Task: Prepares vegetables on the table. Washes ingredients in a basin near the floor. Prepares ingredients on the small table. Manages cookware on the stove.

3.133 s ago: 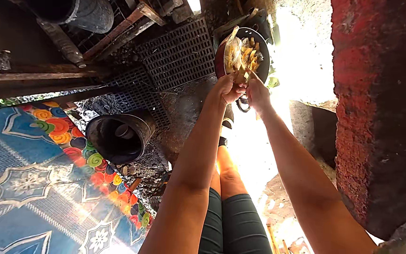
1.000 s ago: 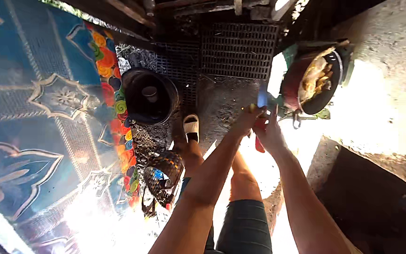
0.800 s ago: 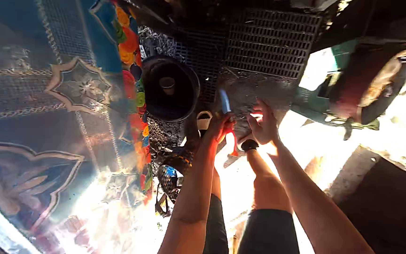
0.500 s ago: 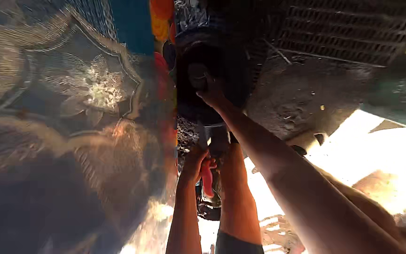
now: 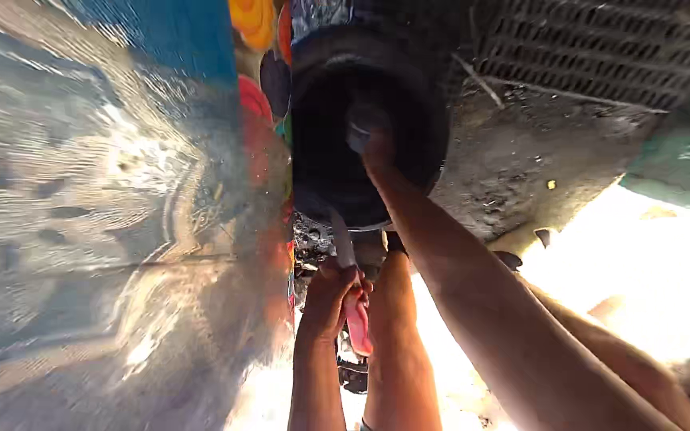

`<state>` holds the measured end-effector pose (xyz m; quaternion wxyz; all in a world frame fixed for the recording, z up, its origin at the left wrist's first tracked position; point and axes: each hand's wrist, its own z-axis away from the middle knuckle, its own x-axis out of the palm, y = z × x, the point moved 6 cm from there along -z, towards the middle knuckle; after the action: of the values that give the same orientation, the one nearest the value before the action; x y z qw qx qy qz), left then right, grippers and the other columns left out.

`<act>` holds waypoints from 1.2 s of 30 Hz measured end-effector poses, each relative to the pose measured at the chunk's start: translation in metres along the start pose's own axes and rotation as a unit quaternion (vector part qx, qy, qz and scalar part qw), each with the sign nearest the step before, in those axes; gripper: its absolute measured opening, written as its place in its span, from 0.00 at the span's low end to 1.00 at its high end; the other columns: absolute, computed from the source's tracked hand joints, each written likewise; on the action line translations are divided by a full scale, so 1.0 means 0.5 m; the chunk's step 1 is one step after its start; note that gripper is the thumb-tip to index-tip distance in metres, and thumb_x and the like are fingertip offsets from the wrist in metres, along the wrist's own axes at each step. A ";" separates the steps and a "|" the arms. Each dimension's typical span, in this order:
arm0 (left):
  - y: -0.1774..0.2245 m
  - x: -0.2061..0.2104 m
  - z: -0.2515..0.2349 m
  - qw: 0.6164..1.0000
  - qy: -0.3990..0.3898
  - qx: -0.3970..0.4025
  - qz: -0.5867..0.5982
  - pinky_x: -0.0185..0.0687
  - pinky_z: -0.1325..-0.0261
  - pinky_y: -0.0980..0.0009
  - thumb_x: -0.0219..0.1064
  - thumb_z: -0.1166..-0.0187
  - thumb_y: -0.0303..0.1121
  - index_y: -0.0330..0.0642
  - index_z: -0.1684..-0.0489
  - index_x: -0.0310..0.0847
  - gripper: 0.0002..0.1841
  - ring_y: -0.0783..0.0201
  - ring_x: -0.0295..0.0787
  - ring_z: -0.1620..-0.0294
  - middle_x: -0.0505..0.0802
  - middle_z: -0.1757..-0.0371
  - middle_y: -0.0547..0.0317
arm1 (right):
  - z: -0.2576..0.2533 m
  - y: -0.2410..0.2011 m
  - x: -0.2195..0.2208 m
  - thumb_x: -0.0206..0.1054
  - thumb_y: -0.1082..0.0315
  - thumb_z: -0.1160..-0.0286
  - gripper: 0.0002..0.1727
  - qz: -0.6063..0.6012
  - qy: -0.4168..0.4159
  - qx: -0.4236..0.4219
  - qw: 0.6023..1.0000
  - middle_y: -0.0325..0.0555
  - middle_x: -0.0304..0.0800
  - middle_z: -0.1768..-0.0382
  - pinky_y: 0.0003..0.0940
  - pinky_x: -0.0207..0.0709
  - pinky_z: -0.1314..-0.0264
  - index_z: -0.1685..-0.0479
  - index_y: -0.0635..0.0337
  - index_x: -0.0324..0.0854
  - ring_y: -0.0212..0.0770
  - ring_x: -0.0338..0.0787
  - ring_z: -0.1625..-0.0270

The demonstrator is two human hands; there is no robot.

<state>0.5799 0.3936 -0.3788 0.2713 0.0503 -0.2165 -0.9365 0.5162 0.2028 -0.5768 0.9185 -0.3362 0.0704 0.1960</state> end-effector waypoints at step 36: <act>0.544 0.450 -0.304 0.919 -0.017 0.044 -0.391 0.87 0.45 0.66 0.57 0.09 0.37 0.36 0.21 0.69 0.22 0.61 0.88 0.47 0.85 0.36 0.47 | 0.254 -0.268 -0.397 0.80 0.67 0.36 0.19 0.214 -0.101 -0.104 0.966 0.72 0.72 0.23 0.66 0.74 0.26 0.46 0.65 0.90 0.70 0.73 0.21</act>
<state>0.5534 0.0104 -0.3926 -0.1231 0.1265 -0.2251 -0.9582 0.3894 0.1293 -0.3490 0.8175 -0.3860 0.0269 0.4267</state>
